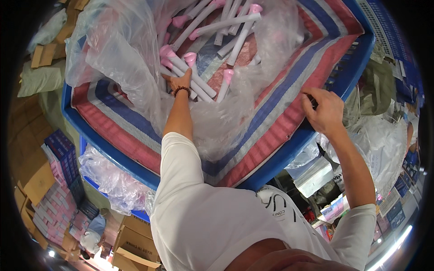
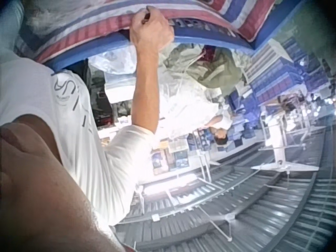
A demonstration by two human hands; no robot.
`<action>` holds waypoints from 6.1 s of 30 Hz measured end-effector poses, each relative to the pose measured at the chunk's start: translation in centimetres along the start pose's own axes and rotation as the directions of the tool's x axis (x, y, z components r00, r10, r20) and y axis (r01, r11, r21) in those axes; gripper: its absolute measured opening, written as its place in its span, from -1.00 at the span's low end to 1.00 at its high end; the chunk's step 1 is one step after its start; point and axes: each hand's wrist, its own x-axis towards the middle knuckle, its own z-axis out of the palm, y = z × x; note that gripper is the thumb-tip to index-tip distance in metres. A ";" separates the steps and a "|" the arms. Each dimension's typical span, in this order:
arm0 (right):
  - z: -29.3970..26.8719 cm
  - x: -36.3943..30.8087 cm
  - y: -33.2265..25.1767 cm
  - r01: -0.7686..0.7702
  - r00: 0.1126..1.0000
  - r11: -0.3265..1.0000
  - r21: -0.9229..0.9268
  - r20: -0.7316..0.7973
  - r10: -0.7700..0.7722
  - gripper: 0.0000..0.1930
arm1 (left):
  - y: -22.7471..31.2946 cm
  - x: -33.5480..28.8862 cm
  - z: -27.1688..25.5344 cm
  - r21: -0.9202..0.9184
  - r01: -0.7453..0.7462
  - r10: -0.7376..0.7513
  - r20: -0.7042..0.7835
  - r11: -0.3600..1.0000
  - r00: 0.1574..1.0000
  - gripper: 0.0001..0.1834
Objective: The person assembles pink bubble wands by inserting wands into pink bubble heads and placing them into boxes. They repeatedly pick up wands and bubble heads, insert the wands, and pack the assembled units into cardboard boxes on a workbench.
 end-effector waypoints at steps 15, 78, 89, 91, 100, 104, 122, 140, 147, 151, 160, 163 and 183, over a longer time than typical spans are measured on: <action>29.9 14.5 -8.4 -0.602 0.799 0.546 0.583 0.448 0.402 -0.58 | -3.0 -3.7 2.6 -0.210 0.076 -0.042 0.162 0.975 0.986 0.27; -13.2 -47.3 -1.6 0.419 0.796 0.072 0.905 -0.404 0.450 -0.36 | -1.5 -69.4 -22.3 -0.854 -0.323 0.890 0.451 0.408 -0.069 -0.48; -4.5 -72.0 -1.3 0.506 0.114 0.050 0.861 -0.125 0.986 -0.36 | -10.1 -86.3 -8.5 -0.469 -0.445 0.171 0.810 0.763 -0.560 -0.52; -3.0 -74.1 -2.9 0.485 -0.001 0.016 0.874 -0.018 1.000 -0.43 | -12.1 -87.3 -6.5 -0.357 -0.515 -0.001 0.822 0.779 -0.570 -0.52; 0.6 -81.9 -10.0 0.501 -0.342 0.089 0.861 0.103 0.934 -0.47 | -21.5 -92.4 -4.6 -0.201 -0.673 -0.418 0.649 0.712 -0.636 -0.56; 1.6 -85.7 -12.4 0.528 -0.425 0.184 0.829 0.071 0.902 -0.39 | -25.4 -95.7 -5.9 -0.264 -0.694 -0.462 0.584 0.670 -0.668 -0.58; 3.2 -113.2 -15.0 0.631 -0.429 0.147 0.762 0.185 0.884 -0.46 | -46.5 -115.3 -5.9 -0.296 -0.741 -0.562 0.502 0.602 -0.657 -0.65; 11.9 -127.9 0.4 0.728 -0.468 0.012 0.686 0.484 0.739 -0.39 | -57.7 -130.8 12.6 -0.297 -0.906 -0.724 0.547 0.301 -0.419 -0.59; 14.8 -131.5 5.2 0.727 -0.476 -0.064 0.684 0.568 0.671 -0.35 | -59.9 -133.9 17.0 -0.206 -0.931 -0.748 0.554 0.302 -0.365 -0.54; 15.8 -136.3 8.2 0.611 -0.520 -0.216 0.762 0.592 0.616 -0.31 | -62.4 -136.6 19.2 -0.162 -0.938 -0.711 0.616 0.306 -0.338 -0.50; 17.2 -143.1 9.9 0.461 -0.646 -0.326 0.826 0.564 0.514 -0.08 | -65.6 -139.4 25.4 -0.285 -0.915 -0.717 0.570 0.285 -0.401 -0.50; 17.2 -143.7 9.3 0.507 -0.661 -0.256 0.823 0.562 0.497 0.09 | -64.8 -138.9 27.1 -0.298 -0.906 -0.661 0.619 0.302 -0.424 -0.45; 24.6 -130.0 -15.2 -0.522 -0.457 -0.245 0.817 -0.025 0.889 -0.66 | -56.0 -118.3 24.1 -0.545 -0.836 0.036 0.836 -0.063 -0.547 -0.50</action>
